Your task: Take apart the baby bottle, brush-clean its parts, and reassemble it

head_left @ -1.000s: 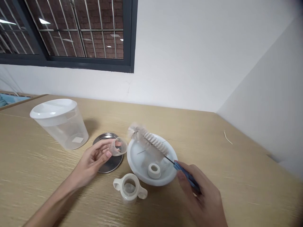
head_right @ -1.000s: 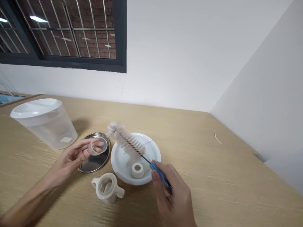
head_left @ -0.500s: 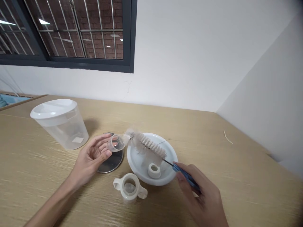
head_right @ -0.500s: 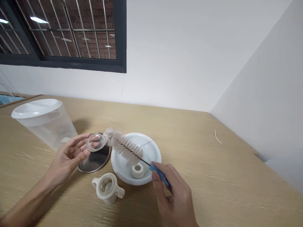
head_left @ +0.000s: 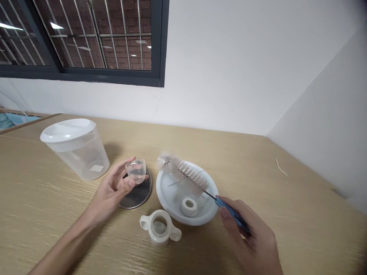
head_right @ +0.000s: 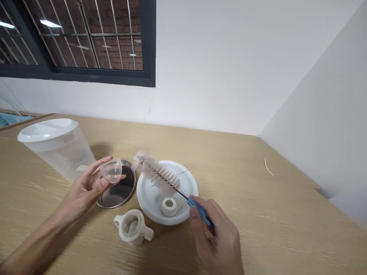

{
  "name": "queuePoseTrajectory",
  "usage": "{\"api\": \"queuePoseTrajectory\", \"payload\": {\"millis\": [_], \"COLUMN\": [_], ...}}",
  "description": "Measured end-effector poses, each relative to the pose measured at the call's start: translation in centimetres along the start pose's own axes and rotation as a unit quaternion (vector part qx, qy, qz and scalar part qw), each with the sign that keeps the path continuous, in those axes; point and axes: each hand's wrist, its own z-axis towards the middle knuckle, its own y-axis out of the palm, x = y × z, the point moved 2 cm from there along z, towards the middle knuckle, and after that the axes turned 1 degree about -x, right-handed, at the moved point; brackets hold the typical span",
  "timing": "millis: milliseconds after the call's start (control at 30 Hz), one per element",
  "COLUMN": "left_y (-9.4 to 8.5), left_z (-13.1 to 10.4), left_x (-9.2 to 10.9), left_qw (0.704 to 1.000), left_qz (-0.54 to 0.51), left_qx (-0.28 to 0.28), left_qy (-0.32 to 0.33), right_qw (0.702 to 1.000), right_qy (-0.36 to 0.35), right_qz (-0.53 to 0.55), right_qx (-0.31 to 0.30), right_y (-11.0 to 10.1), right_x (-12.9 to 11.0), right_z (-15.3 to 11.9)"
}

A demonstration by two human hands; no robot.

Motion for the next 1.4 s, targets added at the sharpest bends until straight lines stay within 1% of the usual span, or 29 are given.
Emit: {"api": "queuePoseTrajectory", "payload": {"millis": [100, 167, 300, 467, 600, 767, 833, 900, 1000, 1100, 1233, 1400], "left_y": [-0.2, -0.4, -0.5, -0.5, -0.2, 0.2, 0.3, 0.4, 0.5, 0.5, 0.3, -0.2], "left_z": [0.0, 0.0, 0.1, 0.1, 0.2, 0.2, 0.1, 0.0, -0.2, -0.2, -0.1, -0.3], "left_x": [-0.3, -0.4, -0.5, -0.6, -0.5, -0.2, 0.0, 0.2, 0.6, 0.7, 0.4, -0.1], "left_qw": [0.999, 0.998, 0.999, 0.999, 0.998, 0.999, 0.999, 0.999, 0.998, 0.995, 0.991, 0.992], "left_qz": [-0.034, -0.043, -0.037, -0.031, -0.041, -0.015, -0.019, -0.032, -0.05, -0.069, -0.107, -0.084], "left_qx": [0.004, 0.009, 0.01, -0.006, -0.009, -0.02, -0.016, -0.005, 0.012, 0.019, -0.007, -0.028], "left_qy": [-0.037, -0.048, -0.032, -0.035, -0.045, -0.039, -0.033, -0.035, -0.047, -0.068, -0.078, -0.088], "right_qw": [1.0, 1.0, 1.0, 1.0, 0.999, 0.998, 0.998, 0.999, 0.999, 1.0, 0.999, 1.0], "right_qy": [0.001, 0.008, -0.004, 0.018, -0.019, -0.04, -0.044, -0.031, -0.018, -0.017, -0.02, 0.001], "right_qz": [0.003, 0.007, 0.009, 0.015, 0.032, 0.043, 0.04, 0.032, 0.025, 0.017, 0.019, 0.027], "right_qx": [0.001, 0.004, -0.009, 0.008, -0.004, -0.034, -0.036, -0.027, -0.016, -0.02, -0.021, -0.005], "right_y": [0.1, 0.1, 0.2, 0.5, 0.8, 1.5, 1.6, 1.5, 1.3, 1.2, 1.1, 0.9], "right_x": [0.0, 0.0, -0.1, -0.3, -0.5, -0.4, -0.3, -0.2, 0.0, 0.0, -0.2, -0.7], "right_z": [0.1, 0.1, 0.0, -0.2, -0.5, -0.9, -0.8, -0.7, -0.4, -0.3, -0.3, -0.7]}}
